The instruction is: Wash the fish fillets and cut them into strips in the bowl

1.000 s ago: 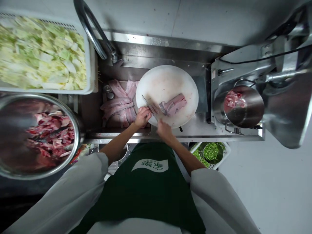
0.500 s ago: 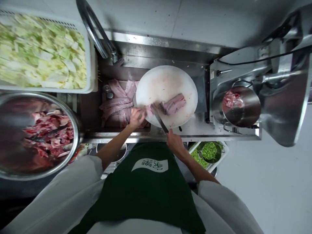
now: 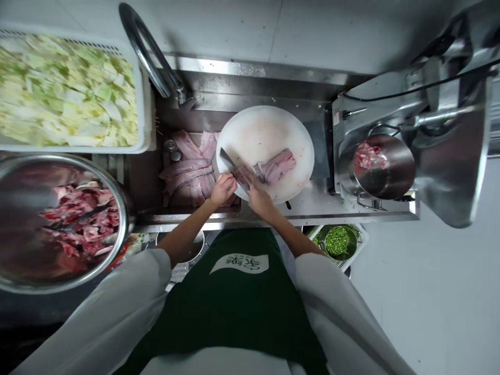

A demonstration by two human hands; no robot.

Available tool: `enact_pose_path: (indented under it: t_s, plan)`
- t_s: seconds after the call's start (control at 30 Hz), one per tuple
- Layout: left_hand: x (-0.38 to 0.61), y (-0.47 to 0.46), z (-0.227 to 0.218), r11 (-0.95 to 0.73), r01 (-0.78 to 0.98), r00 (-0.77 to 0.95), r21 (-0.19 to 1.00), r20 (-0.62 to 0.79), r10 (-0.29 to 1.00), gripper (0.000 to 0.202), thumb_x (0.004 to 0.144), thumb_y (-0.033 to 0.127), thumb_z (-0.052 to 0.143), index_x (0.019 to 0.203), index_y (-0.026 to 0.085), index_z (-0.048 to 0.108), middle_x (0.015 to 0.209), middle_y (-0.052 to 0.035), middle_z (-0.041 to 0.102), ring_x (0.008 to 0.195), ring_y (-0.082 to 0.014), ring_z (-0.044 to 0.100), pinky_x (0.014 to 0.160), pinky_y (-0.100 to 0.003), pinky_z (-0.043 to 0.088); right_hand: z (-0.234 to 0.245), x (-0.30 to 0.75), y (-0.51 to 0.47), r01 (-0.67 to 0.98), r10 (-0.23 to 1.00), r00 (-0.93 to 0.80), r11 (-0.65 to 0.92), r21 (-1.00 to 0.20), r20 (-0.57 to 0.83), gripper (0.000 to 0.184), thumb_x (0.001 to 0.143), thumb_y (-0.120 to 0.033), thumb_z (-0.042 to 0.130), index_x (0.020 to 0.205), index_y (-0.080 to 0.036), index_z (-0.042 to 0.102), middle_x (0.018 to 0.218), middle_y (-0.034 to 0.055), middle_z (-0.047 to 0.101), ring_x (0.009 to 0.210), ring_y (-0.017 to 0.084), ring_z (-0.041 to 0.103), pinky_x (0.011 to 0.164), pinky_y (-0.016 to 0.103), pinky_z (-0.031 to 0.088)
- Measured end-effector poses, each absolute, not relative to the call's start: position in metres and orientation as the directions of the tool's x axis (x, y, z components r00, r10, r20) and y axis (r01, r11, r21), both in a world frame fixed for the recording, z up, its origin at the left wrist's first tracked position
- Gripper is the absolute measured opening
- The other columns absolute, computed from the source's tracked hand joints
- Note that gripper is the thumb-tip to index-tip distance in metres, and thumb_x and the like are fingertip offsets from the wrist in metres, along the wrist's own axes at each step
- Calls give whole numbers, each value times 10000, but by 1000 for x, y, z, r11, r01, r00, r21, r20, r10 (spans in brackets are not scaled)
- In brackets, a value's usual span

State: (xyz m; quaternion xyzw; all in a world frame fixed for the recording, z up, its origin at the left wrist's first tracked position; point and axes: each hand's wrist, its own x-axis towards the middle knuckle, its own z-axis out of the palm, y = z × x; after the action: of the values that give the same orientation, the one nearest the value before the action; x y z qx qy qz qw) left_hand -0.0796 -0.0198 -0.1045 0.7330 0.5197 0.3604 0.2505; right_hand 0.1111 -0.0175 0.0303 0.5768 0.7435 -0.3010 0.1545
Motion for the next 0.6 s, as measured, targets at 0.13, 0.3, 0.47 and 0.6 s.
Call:
enact_pose_path:
  t_s: [0.13,0.3,0.47,0.6]
  plan:
    - [-93,-8,-87,-308,594,125,743,293,948,192,1041,284,577,911,223,705,1017,-103,718,1019,-264,660,995,-472,560,50,199,-88,985,651,-175,115,-132,-739,293,1151,-224,368,1314,-96,576,1080,205,779,1005,302,762,805,335,492]
    - [-48,65,-60,-234,602,26,763,274,961,158,1018,298,607,936,209,709,1030,-109,715,1071,-295,652,1052,-489,520,76,283,-156,996,639,-82,78,-41,-764,267,1148,-249,377,1277,-128,576,916,150,777,845,293,767,667,312,395]
    - [61,102,-51,-246,623,431,743,-62,900,230,763,262,873,909,158,729,1082,-188,748,1093,-381,670,1013,-499,537,81,293,-176,999,673,8,-38,-23,-740,307,1143,-248,350,1275,-132,601,915,177,785,857,327,776,688,343,429]
    - [66,100,-36,-157,569,458,807,-153,876,113,749,154,792,790,185,691,881,-77,732,894,-288,695,847,-403,571,72,266,-169,989,649,-110,-2,-146,-752,340,1145,-264,353,1331,-137,607,1026,203,807,945,352,789,778,383,511]
